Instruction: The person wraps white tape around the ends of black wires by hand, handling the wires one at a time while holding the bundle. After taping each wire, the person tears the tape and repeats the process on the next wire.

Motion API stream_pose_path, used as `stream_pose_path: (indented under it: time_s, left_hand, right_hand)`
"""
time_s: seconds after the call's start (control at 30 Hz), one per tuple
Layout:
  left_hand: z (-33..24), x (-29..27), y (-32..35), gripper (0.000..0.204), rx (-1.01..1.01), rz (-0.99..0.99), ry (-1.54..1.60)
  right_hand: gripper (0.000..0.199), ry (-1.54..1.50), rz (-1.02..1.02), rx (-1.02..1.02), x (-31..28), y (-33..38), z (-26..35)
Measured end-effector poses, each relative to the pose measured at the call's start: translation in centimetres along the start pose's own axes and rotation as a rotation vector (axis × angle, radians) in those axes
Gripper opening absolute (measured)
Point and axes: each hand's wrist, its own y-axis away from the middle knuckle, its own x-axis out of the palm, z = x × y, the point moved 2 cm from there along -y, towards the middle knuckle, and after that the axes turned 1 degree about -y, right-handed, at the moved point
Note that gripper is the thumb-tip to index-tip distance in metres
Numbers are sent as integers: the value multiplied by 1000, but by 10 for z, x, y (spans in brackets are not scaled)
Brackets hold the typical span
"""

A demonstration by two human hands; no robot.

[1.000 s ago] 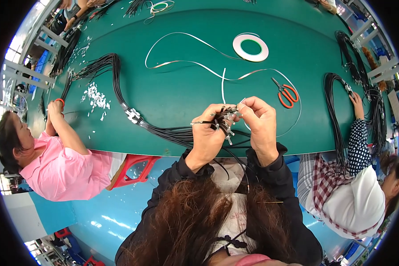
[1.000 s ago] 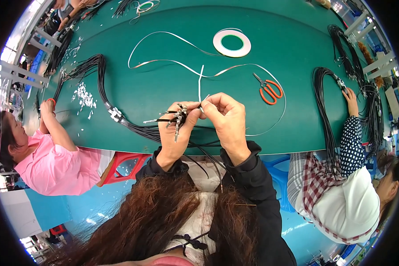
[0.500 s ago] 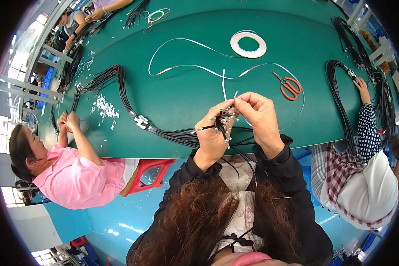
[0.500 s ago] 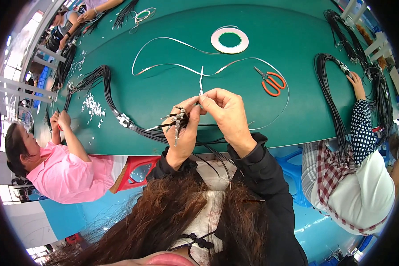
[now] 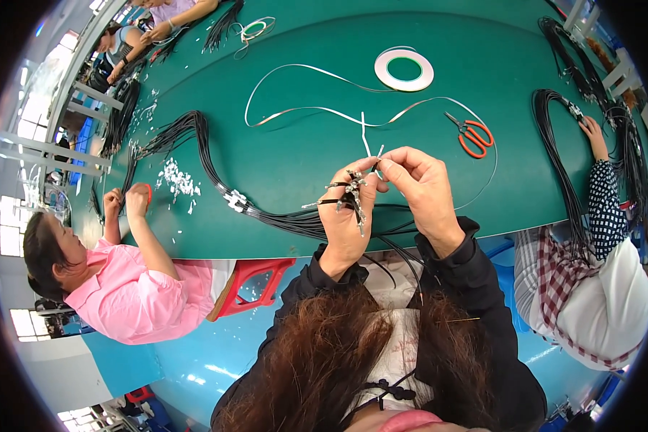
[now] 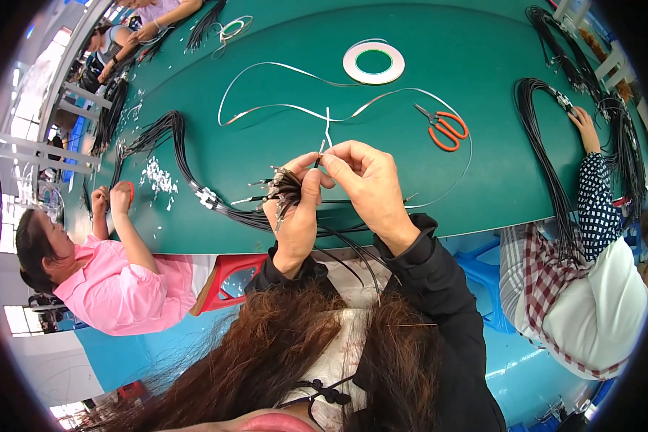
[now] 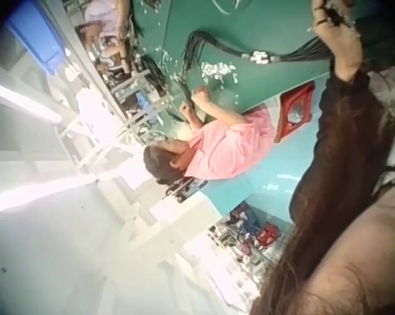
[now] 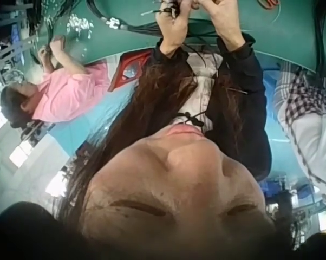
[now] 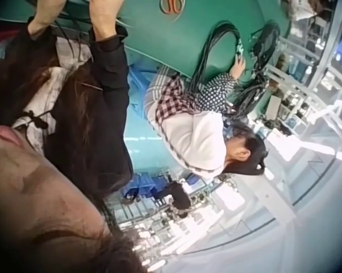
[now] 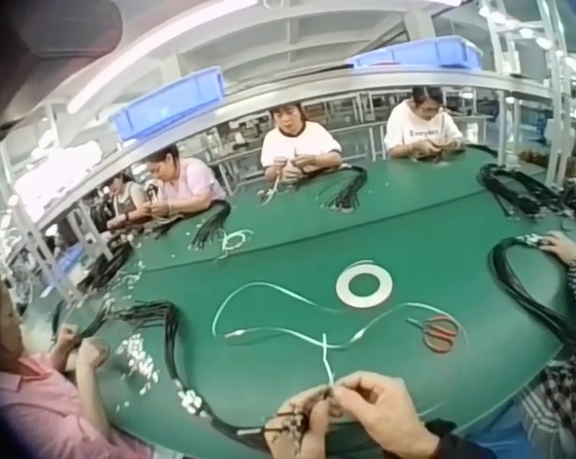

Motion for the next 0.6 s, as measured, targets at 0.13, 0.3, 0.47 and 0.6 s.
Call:
stream_pose_path:
  time_s: [0.13,0.3,0.47,0.6]
  left_hand:
    - [-1,0,-1,20,2,24,11]
    - [-3,0,-1,20,-16,30,51]
    - [-4,1,-2,21,-52,33,115]
    - [0,-1,-2,21,-118,-7,211]
  right_hand:
    - [12,6,5,-23,-1,-1,1]
    - [12,-11,34,-32,0,-1,2]
    - [12,-18,43,-21,0,-1,1]
    - [12,19,27,-36,1,1,3]
